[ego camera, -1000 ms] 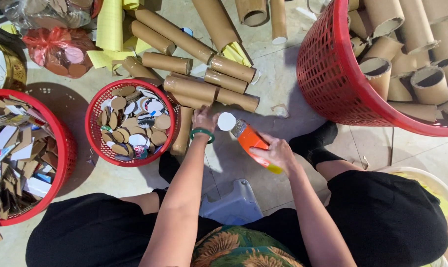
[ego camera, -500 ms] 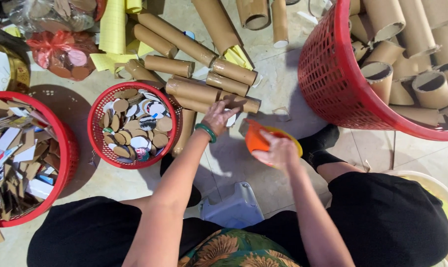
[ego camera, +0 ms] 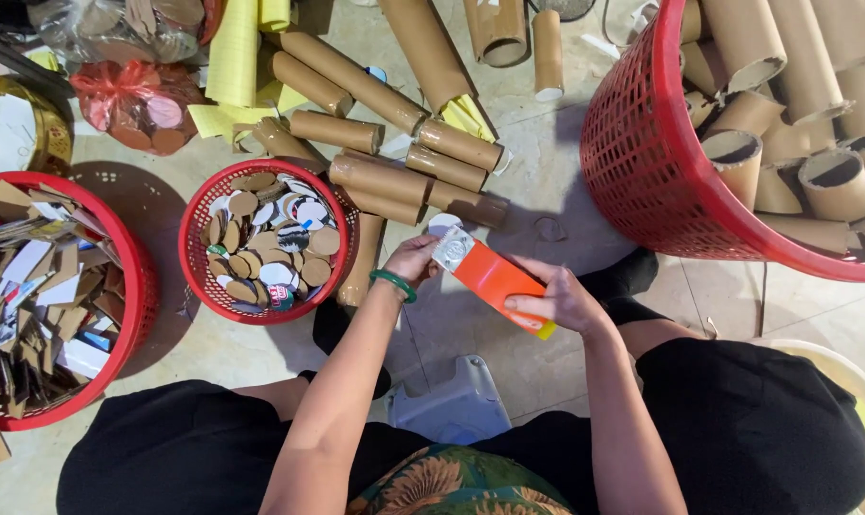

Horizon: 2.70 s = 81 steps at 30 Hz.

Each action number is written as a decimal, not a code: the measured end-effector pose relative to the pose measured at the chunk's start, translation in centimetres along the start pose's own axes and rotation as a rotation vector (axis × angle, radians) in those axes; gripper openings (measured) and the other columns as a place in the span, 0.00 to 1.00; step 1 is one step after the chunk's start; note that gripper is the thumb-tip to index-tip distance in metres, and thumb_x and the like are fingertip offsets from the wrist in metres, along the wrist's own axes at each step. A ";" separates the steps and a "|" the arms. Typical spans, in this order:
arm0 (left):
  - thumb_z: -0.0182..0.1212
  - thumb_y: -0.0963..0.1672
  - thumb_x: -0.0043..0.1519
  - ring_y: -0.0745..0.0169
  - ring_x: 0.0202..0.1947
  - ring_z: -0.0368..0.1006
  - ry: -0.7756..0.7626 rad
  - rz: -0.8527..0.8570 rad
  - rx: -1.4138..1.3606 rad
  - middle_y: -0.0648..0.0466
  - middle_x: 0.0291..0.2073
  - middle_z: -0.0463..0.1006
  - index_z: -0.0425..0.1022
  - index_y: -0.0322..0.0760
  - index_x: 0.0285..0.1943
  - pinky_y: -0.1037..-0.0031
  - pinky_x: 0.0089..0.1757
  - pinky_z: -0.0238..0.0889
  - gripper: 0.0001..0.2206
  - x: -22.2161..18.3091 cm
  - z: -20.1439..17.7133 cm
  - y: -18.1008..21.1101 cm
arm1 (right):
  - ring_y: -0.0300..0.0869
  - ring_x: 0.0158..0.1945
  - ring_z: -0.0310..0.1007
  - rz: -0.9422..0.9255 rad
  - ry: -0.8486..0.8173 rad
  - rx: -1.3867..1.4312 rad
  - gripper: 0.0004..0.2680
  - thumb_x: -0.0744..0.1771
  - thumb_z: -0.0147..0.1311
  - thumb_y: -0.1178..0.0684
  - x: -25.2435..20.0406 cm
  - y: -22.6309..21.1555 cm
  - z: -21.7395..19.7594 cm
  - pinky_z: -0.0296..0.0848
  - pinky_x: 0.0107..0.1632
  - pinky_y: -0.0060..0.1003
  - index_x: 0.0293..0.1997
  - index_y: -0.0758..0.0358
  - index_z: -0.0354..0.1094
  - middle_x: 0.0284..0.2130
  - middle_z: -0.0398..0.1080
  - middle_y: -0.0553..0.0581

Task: The recorder is sealing the ends of cardboard tubes by taping circular cardboard covers onto them using a tape dispenser.

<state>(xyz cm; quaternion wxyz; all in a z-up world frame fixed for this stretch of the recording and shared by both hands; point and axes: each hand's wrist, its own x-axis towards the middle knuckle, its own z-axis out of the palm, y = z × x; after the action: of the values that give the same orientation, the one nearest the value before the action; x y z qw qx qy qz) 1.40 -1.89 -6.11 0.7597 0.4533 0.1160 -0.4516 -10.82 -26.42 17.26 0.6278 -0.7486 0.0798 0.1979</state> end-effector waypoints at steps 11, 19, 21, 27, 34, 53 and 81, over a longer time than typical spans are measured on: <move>0.64 0.48 0.64 0.72 0.17 0.65 0.457 0.184 0.245 0.57 0.21 0.76 0.80 0.34 0.34 0.79 0.22 0.57 0.12 0.7 -1.0 6.6 | 0.39 0.43 0.79 0.279 0.061 -0.221 0.27 0.58 0.71 0.50 -2.6 0.1 -5.3 0.77 0.46 0.36 0.65 0.57 0.68 0.40 0.80 0.52; 0.65 0.55 0.62 0.58 0.33 0.76 0.717 0.143 1.053 0.43 0.32 0.83 0.82 0.33 0.42 0.70 0.36 0.66 0.21 5.1 -2.9 1.0 | 0.43 0.45 0.84 0.379 0.119 -0.536 0.33 0.55 0.65 0.32 2.2 3.4 -0.6 0.78 0.51 0.37 0.66 0.52 0.66 0.42 0.81 0.62; 0.61 0.56 0.61 0.53 0.38 0.79 0.690 0.045 1.021 0.44 0.37 0.84 0.82 0.37 0.47 0.64 0.40 0.70 0.21 1.3 2.8 5.6 | 0.47 0.47 0.81 0.301 0.119 -0.533 0.32 0.56 0.64 0.31 3.4 4.9 0.1 0.75 0.54 0.40 0.65 0.50 0.67 0.45 0.79 0.62; 0.66 0.58 0.55 0.36 0.61 0.70 0.720 0.773 1.452 0.35 0.59 0.74 0.72 0.29 0.64 0.54 0.58 0.64 0.36 3.2 1.1 1.6 | 0.53 0.50 0.80 0.324 0.134 -0.530 0.31 0.56 0.61 0.31 3.6 2.4 0.8 0.74 0.57 0.43 0.64 0.47 0.68 0.45 0.79 0.62; 0.73 0.50 0.54 0.37 0.50 0.72 0.480 0.980 1.318 0.40 0.47 0.76 0.77 0.36 0.52 0.54 0.52 0.68 0.22 0.3 7.0 2.1 | 0.56 0.50 0.78 0.308 0.148 -0.573 0.30 0.56 0.63 0.31 4.3 3.2 0.7 0.73 0.56 0.45 0.64 0.47 0.68 0.46 0.78 0.63; 0.63 0.47 0.57 0.38 0.53 0.74 0.626 0.891 1.350 0.40 0.46 0.80 0.81 0.39 0.44 0.50 0.53 0.65 0.11 10.8 6.8 16.5 | 0.44 0.46 0.82 0.169 0.515 -0.210 0.27 0.59 0.65 0.40 8.5 0.8 -1.1 0.77 0.49 0.37 0.63 0.57 0.68 0.43 0.80 0.58; 0.69 0.40 0.54 0.35 0.59 0.73 1.102 0.768 -0.484 0.32 0.59 0.71 0.62 0.25 0.64 0.51 0.57 0.71 0.29 16.0 0.2 24.5 | 0.36 0.47 0.76 0.010 0.580 0.486 0.21 0.65 0.60 0.56 15.4 5.2 -3.1 0.74 0.52 0.31 0.65 0.68 0.63 0.45 0.76 0.54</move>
<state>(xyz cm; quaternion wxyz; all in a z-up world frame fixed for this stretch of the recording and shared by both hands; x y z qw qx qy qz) 29.77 -6.86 -1.06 0.7751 0.4432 0.4122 0.1812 1.85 -28.44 6.85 0.7374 -0.6024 0.3024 -0.0440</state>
